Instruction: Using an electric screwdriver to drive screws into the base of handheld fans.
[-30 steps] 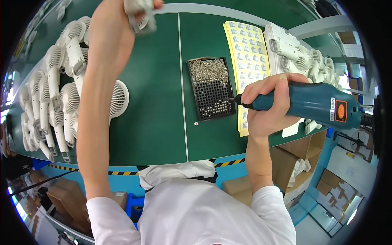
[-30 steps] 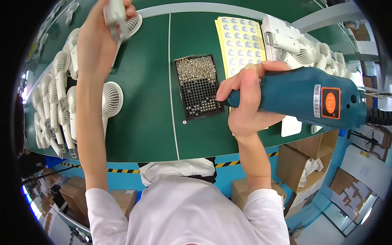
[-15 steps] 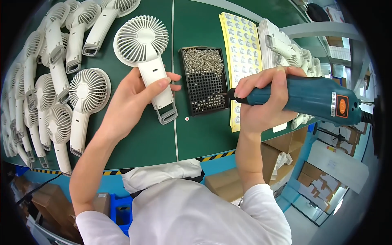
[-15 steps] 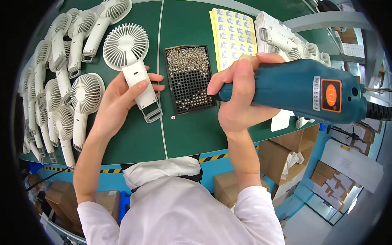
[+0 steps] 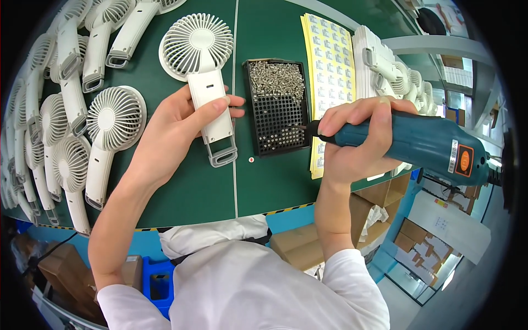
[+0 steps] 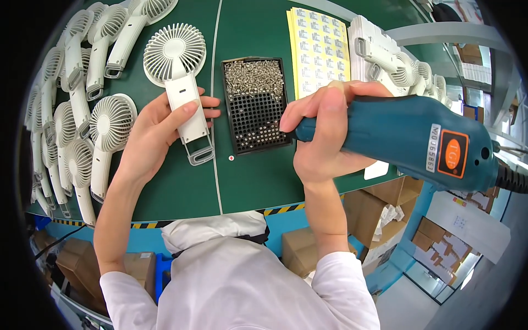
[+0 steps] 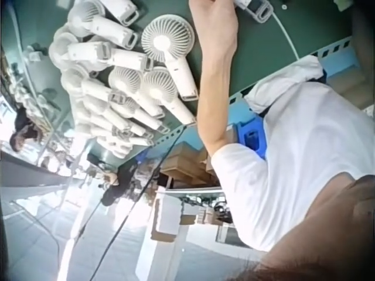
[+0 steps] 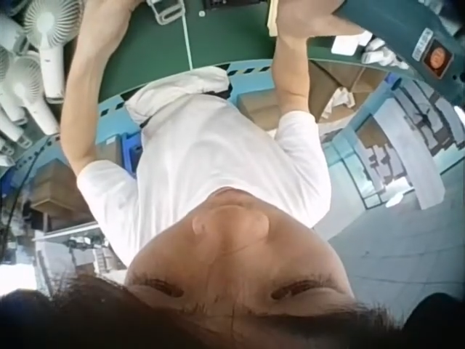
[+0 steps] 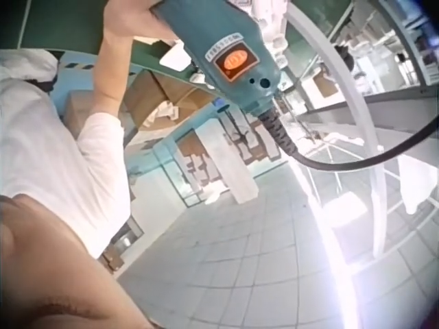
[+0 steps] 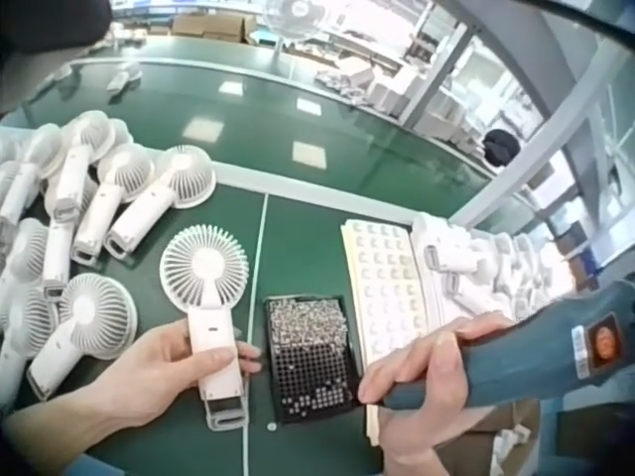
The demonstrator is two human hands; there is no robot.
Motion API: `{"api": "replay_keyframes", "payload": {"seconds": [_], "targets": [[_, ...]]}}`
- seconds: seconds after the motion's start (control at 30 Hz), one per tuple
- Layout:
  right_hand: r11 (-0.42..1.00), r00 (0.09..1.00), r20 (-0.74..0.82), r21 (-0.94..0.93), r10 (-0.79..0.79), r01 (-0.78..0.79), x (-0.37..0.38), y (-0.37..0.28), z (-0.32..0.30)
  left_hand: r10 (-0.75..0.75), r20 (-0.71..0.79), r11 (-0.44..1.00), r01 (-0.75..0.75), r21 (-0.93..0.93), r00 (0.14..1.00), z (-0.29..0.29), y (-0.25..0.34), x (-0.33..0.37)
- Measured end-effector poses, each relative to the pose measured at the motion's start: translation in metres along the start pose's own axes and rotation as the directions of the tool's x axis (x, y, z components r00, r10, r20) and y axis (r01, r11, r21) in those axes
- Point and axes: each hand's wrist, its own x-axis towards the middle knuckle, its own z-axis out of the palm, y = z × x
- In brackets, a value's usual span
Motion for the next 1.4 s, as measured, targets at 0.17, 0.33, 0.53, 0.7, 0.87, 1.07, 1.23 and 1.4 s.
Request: {"api": "replay_keyframes", "payload": {"seconds": [0.17, 0.33, 0.53, 0.7, 0.87, 1.07, 1.23, 1.4], "targets": [[1.000, 1.000, -0.011, 0.011, -0.013, 0.013, 0.001, 0.001, 0.002, 0.027, 0.019, 0.999, -0.027, 0.036, 0.999, -0.001, -0.001, 0.000], [0.997, 0.997, 0.053, -0.044, -0.055, 0.058, 0.000, 0.002, 0.003, 0.032, -0.004, 0.999, -0.032, 0.025, 0.999, 0.000, -0.001, 0.001], [0.999, 0.998, -0.067, -0.046, -0.017, 0.014, -0.001, -0.011, 0.007, 0.080, -0.009, 0.996, -0.080, 0.047, 0.997, 0.000, -0.006, -0.001], [0.974, 1.000, 0.018, 0.226, 0.020, -0.024, -0.010, -0.029, 0.011, 0.064, 0.016, 0.997, -0.063, -0.034, 0.998, 0.005, -0.011, -0.003], [0.916, 0.988, 0.150, 0.392, 0.030, -0.087, -0.024, -0.040, 0.034, 0.093, 0.007, 0.995, -0.093, -0.028, 0.996, 0.006, -0.015, -0.003], [0.978, 0.993, 0.118, 0.204, 0.023, -0.047, -0.031, -0.041, 0.060, 0.099, -0.003, 0.995, -0.099, 0.012, 0.995, 0.005, -0.016, -0.004], [0.970, 0.981, 0.193, 0.241, -0.010, -0.037, -0.029, -0.033, 0.059, 0.113, 0.003, 0.993, -0.113, -0.013, 0.994, 0.006, -0.017, -0.004], [0.967, 0.980, 0.201, 0.248, 0.007, -0.058, -0.031, -0.032, 0.061, 0.122, 0.001, 0.992, -0.122, -0.041, 0.993, 0.005, -0.018, -0.005]]}}
